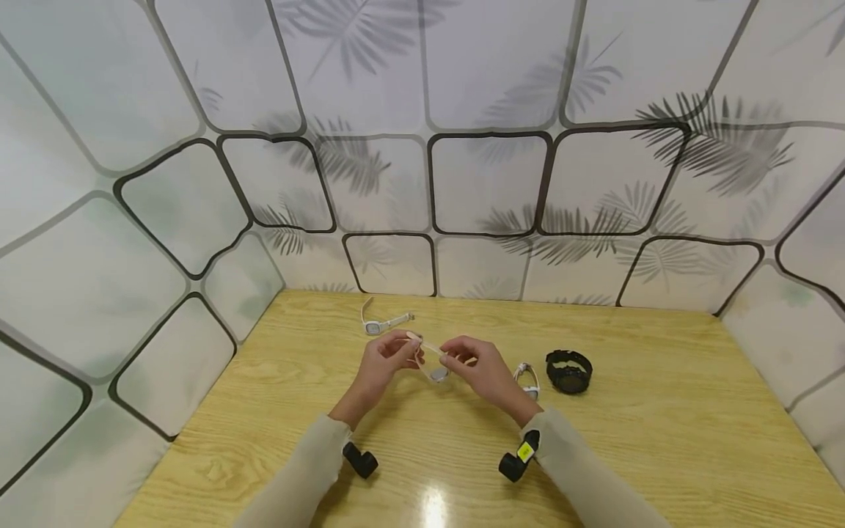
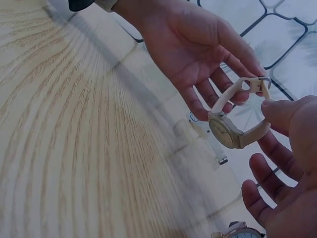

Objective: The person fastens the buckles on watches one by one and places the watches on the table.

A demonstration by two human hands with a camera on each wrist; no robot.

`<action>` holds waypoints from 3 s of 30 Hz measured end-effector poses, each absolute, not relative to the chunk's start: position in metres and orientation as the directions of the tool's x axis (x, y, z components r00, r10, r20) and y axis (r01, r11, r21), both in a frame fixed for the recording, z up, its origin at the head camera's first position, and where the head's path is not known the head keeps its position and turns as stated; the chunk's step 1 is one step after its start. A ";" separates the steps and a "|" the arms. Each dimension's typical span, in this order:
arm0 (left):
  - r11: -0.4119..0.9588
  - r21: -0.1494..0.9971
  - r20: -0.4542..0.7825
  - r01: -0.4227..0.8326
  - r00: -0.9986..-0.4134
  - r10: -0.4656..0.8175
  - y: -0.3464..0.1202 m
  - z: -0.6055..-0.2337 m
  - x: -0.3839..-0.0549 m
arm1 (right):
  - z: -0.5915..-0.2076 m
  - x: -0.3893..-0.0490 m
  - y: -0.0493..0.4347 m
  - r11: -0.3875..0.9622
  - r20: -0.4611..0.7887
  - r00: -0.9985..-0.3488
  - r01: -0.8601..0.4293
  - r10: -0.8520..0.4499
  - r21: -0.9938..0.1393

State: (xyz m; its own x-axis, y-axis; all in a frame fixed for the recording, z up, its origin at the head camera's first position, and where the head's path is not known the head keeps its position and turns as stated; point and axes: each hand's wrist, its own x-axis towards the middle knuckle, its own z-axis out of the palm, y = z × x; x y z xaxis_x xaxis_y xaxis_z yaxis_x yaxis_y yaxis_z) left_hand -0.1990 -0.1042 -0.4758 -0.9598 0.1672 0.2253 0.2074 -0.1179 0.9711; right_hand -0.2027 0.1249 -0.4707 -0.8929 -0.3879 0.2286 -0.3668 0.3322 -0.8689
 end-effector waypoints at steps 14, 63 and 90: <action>-0.071 0.978 0.207 0.196 -0.958 0.199 -0.101 -0.479 -0.198 | -0.472 -0.201 0.123 0.336 0.246 -0.900 -0.371 -0.360 -0.866; 0.145 0.935 0.305 0.323 -0.943 0.132 -0.077 -0.460 -0.203 | -0.425 -0.214 0.121 0.376 0.369 -0.836 -0.520 -0.405 -0.767; 0.175 0.847 0.465 0.501 -0.860 0.211 -0.071 -0.469 -0.198 | -0.431 -0.215 0.138 0.385 0.351 -0.867 -0.477 -0.354 -0.790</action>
